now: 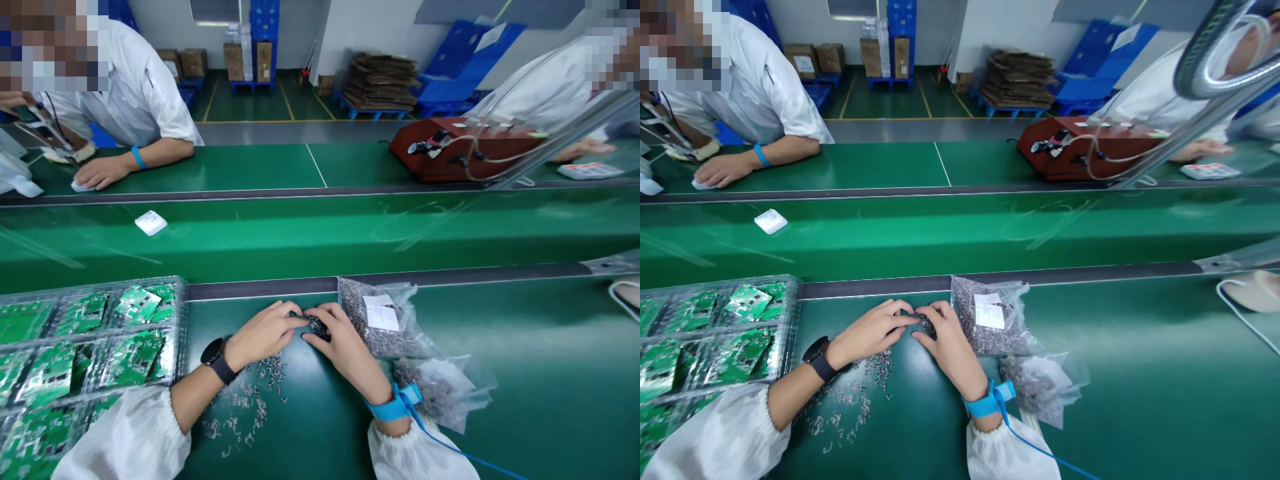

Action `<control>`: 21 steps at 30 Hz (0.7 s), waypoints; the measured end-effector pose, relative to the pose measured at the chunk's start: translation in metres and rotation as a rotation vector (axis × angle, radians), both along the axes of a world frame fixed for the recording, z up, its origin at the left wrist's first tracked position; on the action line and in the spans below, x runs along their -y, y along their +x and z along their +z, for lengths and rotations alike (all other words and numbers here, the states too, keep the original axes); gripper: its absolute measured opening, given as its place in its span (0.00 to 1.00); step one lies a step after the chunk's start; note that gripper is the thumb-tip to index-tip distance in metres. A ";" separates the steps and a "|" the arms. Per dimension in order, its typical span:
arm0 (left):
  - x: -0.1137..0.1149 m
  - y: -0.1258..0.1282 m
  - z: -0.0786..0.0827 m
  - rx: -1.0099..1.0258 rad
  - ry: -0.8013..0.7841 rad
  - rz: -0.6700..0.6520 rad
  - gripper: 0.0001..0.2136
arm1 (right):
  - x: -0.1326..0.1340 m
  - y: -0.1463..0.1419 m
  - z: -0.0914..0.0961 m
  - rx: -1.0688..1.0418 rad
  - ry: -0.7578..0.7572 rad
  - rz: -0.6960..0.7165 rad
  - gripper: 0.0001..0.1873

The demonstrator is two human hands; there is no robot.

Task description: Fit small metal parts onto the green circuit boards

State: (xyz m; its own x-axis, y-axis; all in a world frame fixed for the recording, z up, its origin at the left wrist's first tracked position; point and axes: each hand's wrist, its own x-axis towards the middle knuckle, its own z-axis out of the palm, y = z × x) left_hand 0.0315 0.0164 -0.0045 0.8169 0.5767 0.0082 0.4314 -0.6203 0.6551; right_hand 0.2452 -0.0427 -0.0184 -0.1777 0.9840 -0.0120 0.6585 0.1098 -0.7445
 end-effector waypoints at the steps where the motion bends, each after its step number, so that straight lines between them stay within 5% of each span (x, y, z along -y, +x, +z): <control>1: 0.000 0.000 0.000 0.000 -0.014 0.012 0.17 | 0.000 -0.002 0.002 0.008 -0.005 0.014 0.13; 7: -0.001 0.001 -0.002 0.026 -0.062 0.070 0.14 | 0.009 0.007 0.008 0.039 -0.046 0.030 0.08; 21: -0.005 0.000 -0.007 0.075 -0.231 0.096 0.13 | 0.005 0.030 0.002 -0.452 -0.078 -0.107 0.02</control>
State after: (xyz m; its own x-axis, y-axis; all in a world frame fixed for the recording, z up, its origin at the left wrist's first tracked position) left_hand 0.0317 0.0212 -0.0112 0.7607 0.6449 -0.0743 0.4261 -0.4096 0.8067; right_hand 0.2748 -0.0476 -0.0168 -0.0798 0.9963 -0.0318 0.2710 -0.0090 -0.9625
